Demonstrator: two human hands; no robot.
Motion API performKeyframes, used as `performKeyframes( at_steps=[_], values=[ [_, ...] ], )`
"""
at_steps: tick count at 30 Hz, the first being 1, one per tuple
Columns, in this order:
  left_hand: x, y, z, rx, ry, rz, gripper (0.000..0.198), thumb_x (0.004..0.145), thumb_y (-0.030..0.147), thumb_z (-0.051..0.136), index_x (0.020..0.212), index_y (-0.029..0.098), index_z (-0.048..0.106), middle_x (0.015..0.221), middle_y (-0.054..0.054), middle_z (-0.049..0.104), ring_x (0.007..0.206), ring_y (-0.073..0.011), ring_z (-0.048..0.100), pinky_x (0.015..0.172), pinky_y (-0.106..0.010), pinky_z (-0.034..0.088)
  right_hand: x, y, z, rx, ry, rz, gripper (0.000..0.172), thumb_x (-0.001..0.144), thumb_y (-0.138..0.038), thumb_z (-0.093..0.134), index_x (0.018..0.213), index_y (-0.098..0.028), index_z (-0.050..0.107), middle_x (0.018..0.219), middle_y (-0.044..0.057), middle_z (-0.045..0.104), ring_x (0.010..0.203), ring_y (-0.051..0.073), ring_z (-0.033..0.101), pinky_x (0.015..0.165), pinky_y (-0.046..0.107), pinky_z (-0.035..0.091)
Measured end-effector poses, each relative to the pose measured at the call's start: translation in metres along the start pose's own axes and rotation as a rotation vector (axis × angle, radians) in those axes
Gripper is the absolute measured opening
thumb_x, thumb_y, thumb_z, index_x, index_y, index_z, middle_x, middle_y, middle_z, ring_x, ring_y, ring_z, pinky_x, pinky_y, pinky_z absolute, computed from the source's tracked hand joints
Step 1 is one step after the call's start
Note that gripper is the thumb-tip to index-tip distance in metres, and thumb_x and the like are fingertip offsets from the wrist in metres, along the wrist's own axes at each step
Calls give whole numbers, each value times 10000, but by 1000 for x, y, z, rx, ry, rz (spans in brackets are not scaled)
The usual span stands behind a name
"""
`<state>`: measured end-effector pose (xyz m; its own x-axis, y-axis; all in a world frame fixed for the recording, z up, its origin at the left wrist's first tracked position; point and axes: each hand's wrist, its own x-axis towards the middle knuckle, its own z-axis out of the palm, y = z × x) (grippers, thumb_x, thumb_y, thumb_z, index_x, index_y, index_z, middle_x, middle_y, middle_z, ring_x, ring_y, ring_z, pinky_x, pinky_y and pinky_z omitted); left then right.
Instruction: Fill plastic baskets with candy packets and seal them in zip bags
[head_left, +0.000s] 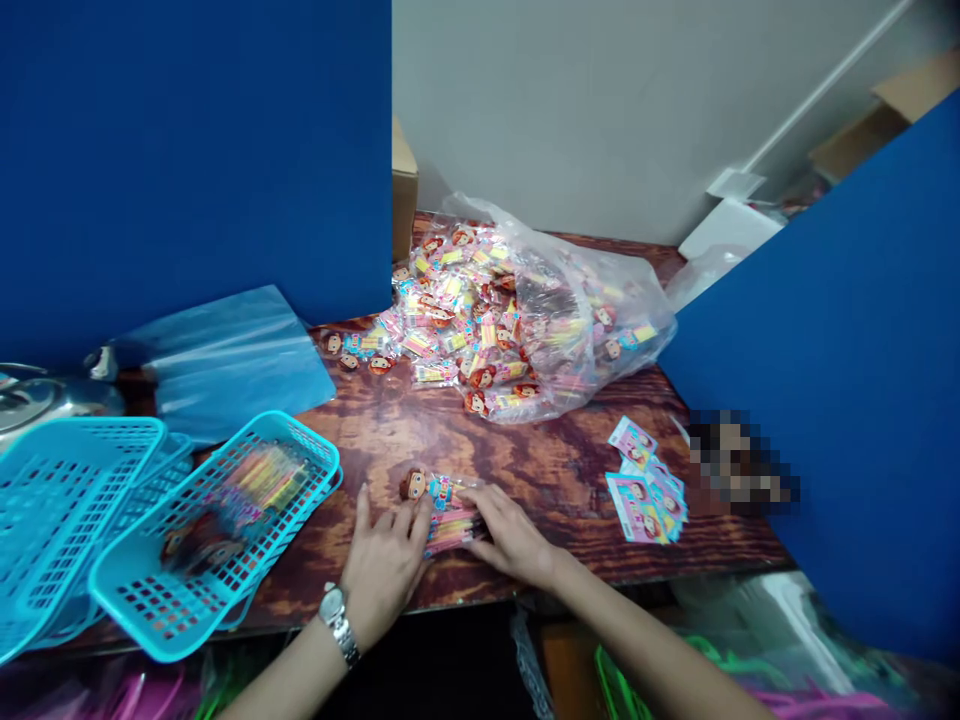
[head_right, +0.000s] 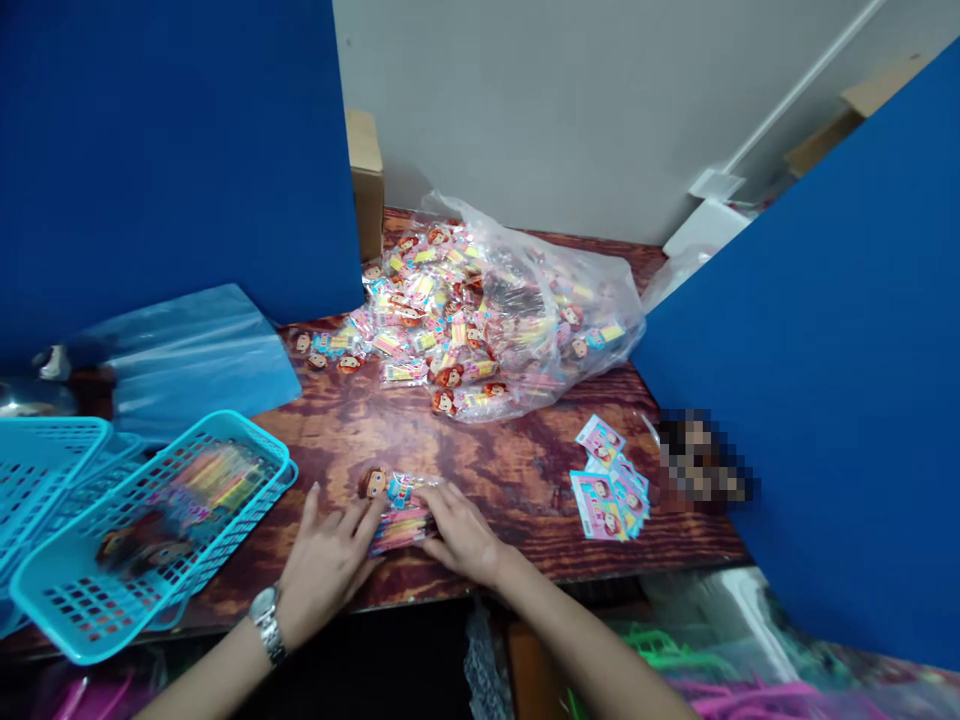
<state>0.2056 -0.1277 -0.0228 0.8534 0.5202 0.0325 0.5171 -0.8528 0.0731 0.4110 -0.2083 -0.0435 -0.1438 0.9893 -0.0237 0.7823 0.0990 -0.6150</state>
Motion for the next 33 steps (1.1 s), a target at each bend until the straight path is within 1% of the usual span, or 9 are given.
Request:
performKeyframes(
  at_steps=[4,8,11,14,19,22,28,31,33],
  values=[
    [11,2,2,73,-86,-4,473,834,98,453,1306,125,450,885,-93,661,825,-237,615,1002,-636,216,3,-7,4,16,0,-37,565,758,-173,545,1294,-166,364,1202,131,492,1122,246,435,959,397,374],
    [14,0,1,2,-138,-29,412,851,124,453,1255,184,507,944,-81,658,898,-242,606,995,-598,271,23,-5,-18,156,-146,-121,508,820,-360,568,1274,-183,427,1137,93,557,1012,202,532,880,317,429],
    [14,0,-3,-82,-189,-33,370,857,111,424,1189,209,554,1143,-95,615,990,-238,582,976,-532,343,67,10,-38,109,-27,-58,352,914,-367,425,1209,-189,499,1046,73,602,911,167,569,821,295,447],
    [14,3,-5,-113,-228,-24,399,833,73,408,1190,185,545,1176,-106,602,1002,-236,578,960,-504,373,128,29,-51,-181,136,29,463,888,-351,472,1316,-182,423,1293,135,469,1180,237,428,986,392,343],
    [9,6,3,-141,-233,-54,347,843,101,412,1140,190,568,1093,-84,635,957,-222,589,958,-481,378,198,49,-54,-471,76,298,603,868,-498,456,1404,-262,311,1504,108,164,1348,363,134,1046,566,144],
    [3,6,10,-171,-249,-49,314,850,159,456,1141,200,566,1054,-78,647,912,-218,598,960,-488,371,196,47,-41,-478,21,331,590,894,-555,341,1408,-269,297,1507,88,175,1354,356,120,1042,583,123],
    [-3,4,14,-173,-220,2,304,859,149,443,1131,201,568,992,-61,655,888,-215,600,957,-474,372,140,12,2,-451,-26,188,630,867,-569,389,1394,-231,320,1476,121,255,1338,363,167,1024,567,215],
    [-6,3,13,-149,-215,18,362,859,129,425,1197,196,533,1009,-73,653,897,-218,598,953,-480,373,119,-7,5,-382,-26,64,577,886,-520,400,1394,-259,317,1439,107,327,1291,296,310,1011,477,309],
    [-9,2,13,-135,-215,13,402,854,126,425,1243,189,501,986,-78,654,876,-216,598,943,-478,378,114,-9,-10,-342,-26,8,461,924,-410,382,1363,-272,370,1358,80,438,1186,214,458,963,349,385]
  ],
)
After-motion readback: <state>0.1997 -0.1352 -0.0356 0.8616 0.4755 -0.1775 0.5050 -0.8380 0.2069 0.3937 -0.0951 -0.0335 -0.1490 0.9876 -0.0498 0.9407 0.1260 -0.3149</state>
